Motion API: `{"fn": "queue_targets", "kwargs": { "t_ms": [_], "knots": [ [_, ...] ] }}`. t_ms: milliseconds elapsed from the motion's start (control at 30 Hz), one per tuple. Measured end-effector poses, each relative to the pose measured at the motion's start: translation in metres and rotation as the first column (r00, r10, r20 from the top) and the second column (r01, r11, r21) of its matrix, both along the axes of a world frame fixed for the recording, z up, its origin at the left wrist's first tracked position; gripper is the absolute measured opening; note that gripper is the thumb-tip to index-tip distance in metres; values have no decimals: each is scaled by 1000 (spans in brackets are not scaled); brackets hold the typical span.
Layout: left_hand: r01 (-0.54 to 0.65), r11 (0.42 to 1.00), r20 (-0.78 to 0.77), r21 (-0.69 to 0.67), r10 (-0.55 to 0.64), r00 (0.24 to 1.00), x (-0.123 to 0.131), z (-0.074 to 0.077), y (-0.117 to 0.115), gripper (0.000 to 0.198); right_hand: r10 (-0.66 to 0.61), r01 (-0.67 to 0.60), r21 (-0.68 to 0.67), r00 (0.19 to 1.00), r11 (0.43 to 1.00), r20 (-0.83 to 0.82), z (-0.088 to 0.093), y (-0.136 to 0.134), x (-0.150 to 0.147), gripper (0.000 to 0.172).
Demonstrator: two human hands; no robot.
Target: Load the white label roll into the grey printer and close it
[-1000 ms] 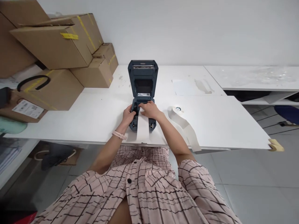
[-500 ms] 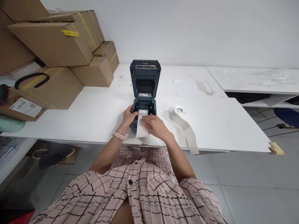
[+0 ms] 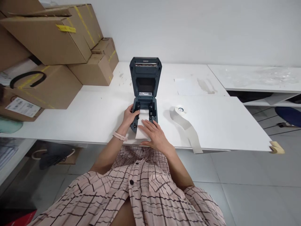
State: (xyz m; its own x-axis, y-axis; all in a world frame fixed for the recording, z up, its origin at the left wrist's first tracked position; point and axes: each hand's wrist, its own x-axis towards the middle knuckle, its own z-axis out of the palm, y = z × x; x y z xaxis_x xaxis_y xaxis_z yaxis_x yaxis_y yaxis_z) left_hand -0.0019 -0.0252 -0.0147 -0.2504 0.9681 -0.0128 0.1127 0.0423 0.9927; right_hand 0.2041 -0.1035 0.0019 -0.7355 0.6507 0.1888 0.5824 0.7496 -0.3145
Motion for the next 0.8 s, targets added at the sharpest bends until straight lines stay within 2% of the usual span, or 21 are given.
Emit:
{"fn": "queue_targets", "kwargs": {
  "t_ms": [100, 167, 233, 267, 300, 333, 400, 433, 467, 533, 600, 633, 700, 800],
  "knots": [
    [41, 999, 75, -12, -40, 996, 3, 4, -12, 60, 8, -11, -70, 999, 997, -45, 5, -2, 5, 83],
    [76, 996, 102, -48, -70, 992, 5, 5, -29, 70, 55, -74, -162, 991, 984, -119, 16, 0, 13, 83],
    [104, 990, 123, -92, -92, 988, 7, 4, -49, 80, 48, -117, -243, 961, 963, -271, 31, 14, 23, 73],
    [123, 986, 140, -116, -106, 984, 7, 2, -60, 82, -8, -92, -249, 927, 964, -374, 40, 27, 27, 66],
    [141, 980, 155, -139, -119, 981, 7, 1, -69, 83, -88, -36, -240, 869, 970, -486, 49, 46, 30, 59],
    [154, 975, 168, -159, -127, 978, 6, -1, -77, 83, -185, 70, -210, 781, 975, -596, 57, 70, 32, 55],
    [161, 972, 190, -169, -128, 973, 4, -3, -88, 81, -283, 241, -171, 580, 955, -764, 69, 132, 31, 60],
    [160, 974, 202, -158, -127, 971, 4, -3, -91, 80, -298, 248, -193, 516, 949, -803, 74, 167, 27, 63],
    [156, 978, 214, -142, -123, 969, 3, -4, -93, 78, -314, 223, -232, 479, 947, -820, 77, 202, 21, 65],
    [147, 982, 232, -118, -116, 966, 1, -6, -94, 72, -353, 123, -336, 462, 934, -814, 83, 262, 7, 74],
    [132, 985, 238, -111, -102, 966, -1, -10, -93, 67, -339, -29, -403, 488, 915, -804, 87, 295, -6, 88],
    [122, 987, 246, -106, -93, 965, -2, -12, -92, 65, -319, -87, -411, 495, 908, -809, 87, 299, -11, 93],
    [113, 989, 285, -97, -81, 955, -6, -18, -92, 65, -278, -135, -386, 489, 913, -827, 87, 279, -14, 98],
    [83, 988, 350, -131, -32, 936, -16, -21, -93, 73, -292, -44, -361, 501, 932, -815, 76, 201, -9, 95]
  ]
}}
